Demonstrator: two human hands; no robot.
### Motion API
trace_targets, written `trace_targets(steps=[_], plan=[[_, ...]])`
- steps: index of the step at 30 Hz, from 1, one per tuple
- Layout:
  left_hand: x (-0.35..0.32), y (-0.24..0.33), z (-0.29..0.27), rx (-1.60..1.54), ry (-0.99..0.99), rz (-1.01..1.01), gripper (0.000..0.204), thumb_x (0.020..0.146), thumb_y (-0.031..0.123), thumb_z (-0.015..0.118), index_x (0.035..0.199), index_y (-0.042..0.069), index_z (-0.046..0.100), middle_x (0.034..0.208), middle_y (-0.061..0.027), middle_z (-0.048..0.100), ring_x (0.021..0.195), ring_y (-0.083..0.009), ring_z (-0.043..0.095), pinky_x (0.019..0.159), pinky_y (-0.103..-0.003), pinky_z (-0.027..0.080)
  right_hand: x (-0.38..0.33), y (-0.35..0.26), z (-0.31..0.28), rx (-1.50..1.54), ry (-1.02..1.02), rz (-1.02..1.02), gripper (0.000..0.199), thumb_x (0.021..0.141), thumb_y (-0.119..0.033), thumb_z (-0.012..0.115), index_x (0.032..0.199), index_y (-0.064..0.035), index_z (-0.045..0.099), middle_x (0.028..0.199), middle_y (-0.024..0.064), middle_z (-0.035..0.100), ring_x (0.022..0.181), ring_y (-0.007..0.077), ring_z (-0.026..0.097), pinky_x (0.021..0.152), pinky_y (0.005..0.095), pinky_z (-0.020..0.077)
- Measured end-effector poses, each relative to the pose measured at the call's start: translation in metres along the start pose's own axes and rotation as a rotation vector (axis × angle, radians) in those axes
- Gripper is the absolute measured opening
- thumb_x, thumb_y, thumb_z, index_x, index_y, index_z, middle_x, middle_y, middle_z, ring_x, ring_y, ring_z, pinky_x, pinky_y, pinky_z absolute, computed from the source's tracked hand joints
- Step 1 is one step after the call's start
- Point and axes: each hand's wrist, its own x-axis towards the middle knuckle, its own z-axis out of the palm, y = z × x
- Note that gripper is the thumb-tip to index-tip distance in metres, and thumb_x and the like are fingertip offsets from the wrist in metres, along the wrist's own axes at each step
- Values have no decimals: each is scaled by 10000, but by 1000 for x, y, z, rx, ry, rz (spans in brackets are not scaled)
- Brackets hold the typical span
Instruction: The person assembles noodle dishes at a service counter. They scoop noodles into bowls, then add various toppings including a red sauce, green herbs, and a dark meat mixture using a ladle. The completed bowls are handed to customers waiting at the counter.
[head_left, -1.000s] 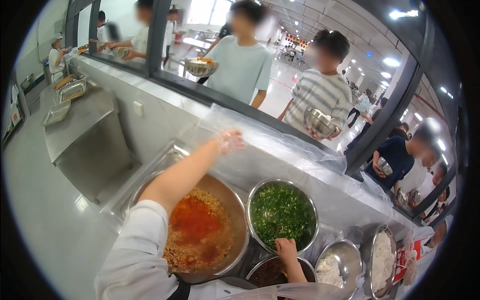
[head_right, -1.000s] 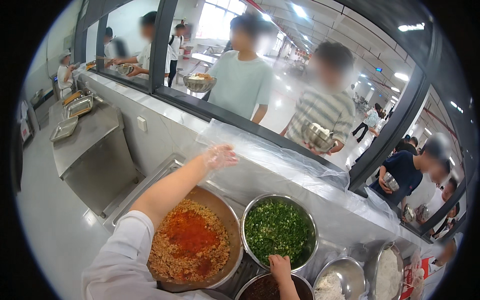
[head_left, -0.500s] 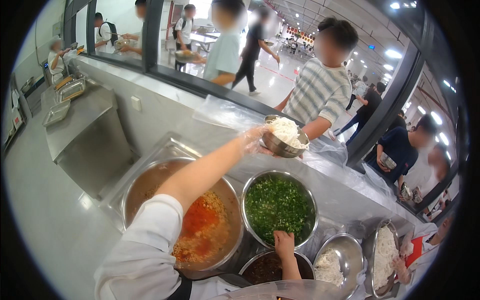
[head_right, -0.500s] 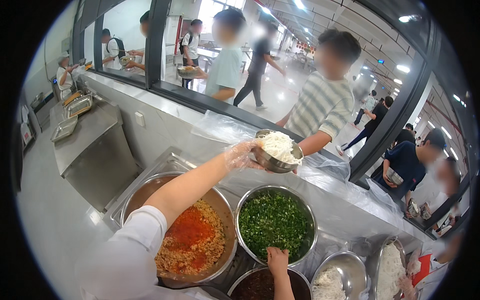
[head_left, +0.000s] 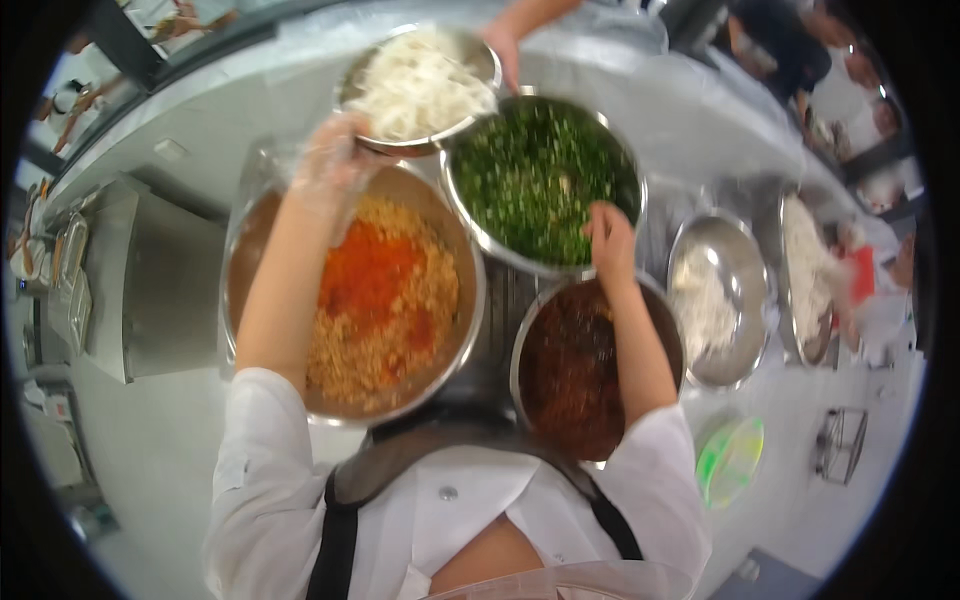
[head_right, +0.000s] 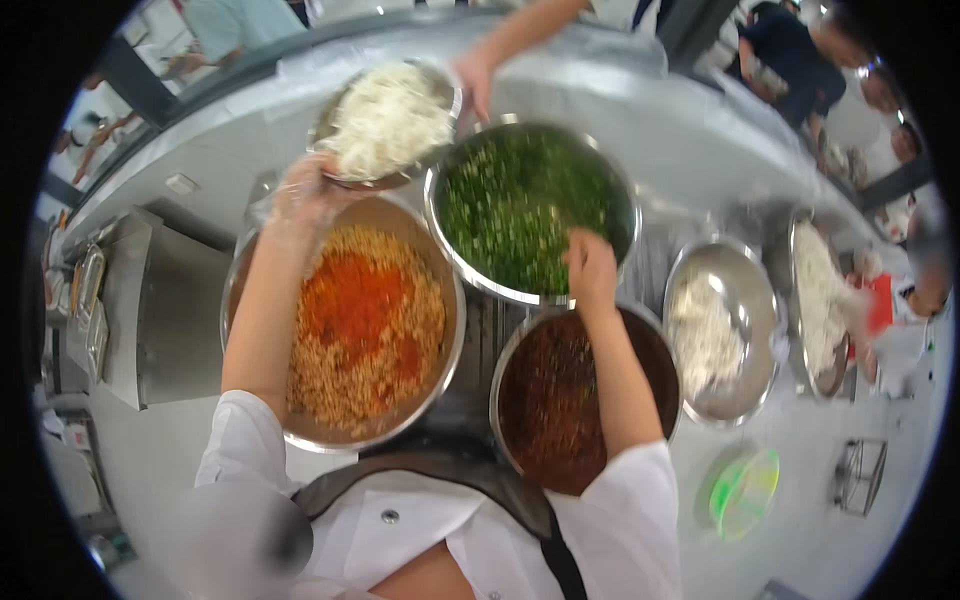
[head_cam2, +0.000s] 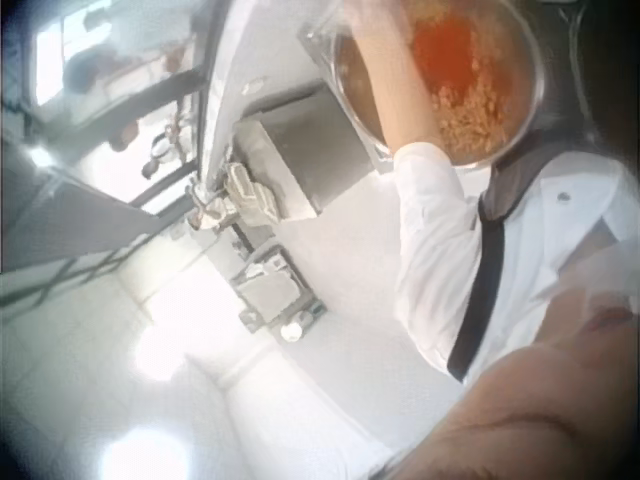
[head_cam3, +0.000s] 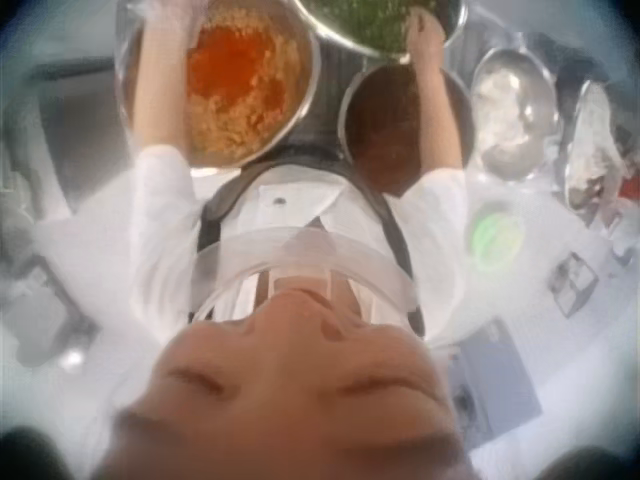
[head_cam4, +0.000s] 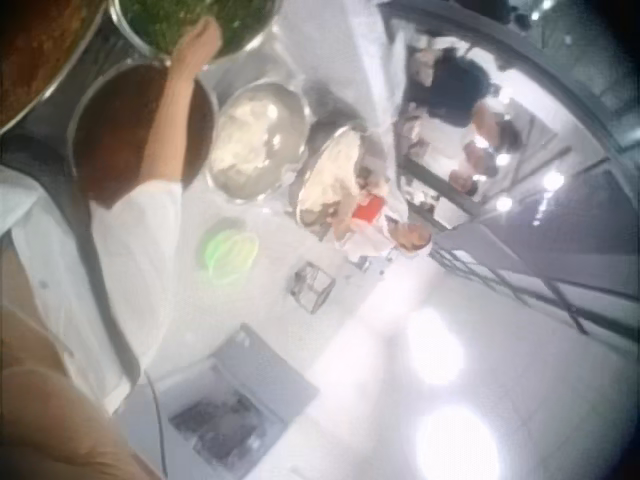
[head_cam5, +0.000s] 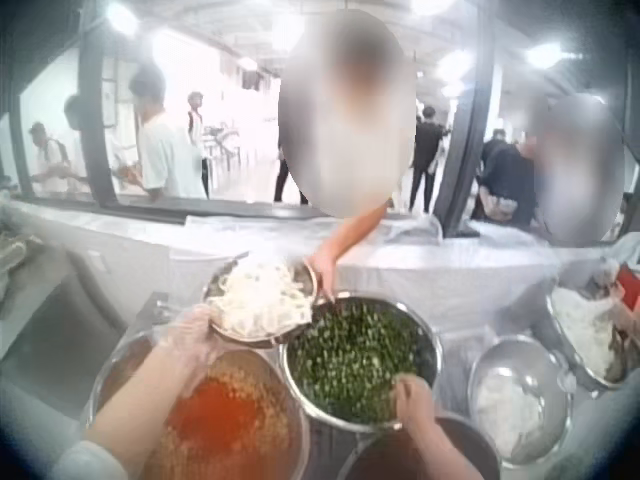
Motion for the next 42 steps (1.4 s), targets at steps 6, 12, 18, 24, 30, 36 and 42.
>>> trace_targets(steps=[6,12,18,24,30,36,42], plan=[[-70,-33,-59,11,385,9,537,585,-60,421,1119,-120,404,1085,-236,530,882,-311,596,636,-393,573,10,29,34,130,89,106,239,884,-161,486,983,32,587,848,164,633,674,230,642,632,319,466],[-134,-64,-71,-165,414,26,522,591,-111,373,1111,-159,363,1137,-290,484,1096,-338,509,859,-342,537,8,25,73,62,-5,179,243,890,-179,458,973,8,590,779,163,647,668,251,638,648,335,470],[-163,-85,-97,-284,406,57,520,673,-80,392,1178,-195,359,1215,-280,462,1078,-367,523,903,-475,482,21,18,52,221,147,354,331,904,-246,435,1044,31,548,708,105,669,713,193,636,720,291,443],[-181,-84,-72,-172,286,45,504,743,9,380,1235,-95,345,1229,-225,461,1111,-289,503,928,-372,476,20,12,9,505,294,359,287,879,-190,480,986,71,536,734,144,655,691,190,649,638,255,458],[-170,-94,-77,-126,244,1,482,752,22,404,1213,-112,356,1218,-226,471,1089,-308,519,913,-382,471,-29,-9,-51,767,309,389,229,856,-163,522,953,43,545,758,150,644,672,194,637,698,266,443],[-178,-125,-106,62,94,33,458,748,-31,410,1194,-130,377,1209,-247,474,1093,-332,513,920,-415,475,-157,-41,-113,752,485,542,204,868,-136,521,942,54,532,767,180,630,652,219,640,632,278,493],[-179,-125,-99,-253,202,-140,523,711,-77,402,1231,-106,356,1214,-256,463,1084,-342,519,895,-433,501,-219,-1,-69,444,469,754,213,897,-162,487,944,41,533,770,179,644,684,197,645,668,252,461]])
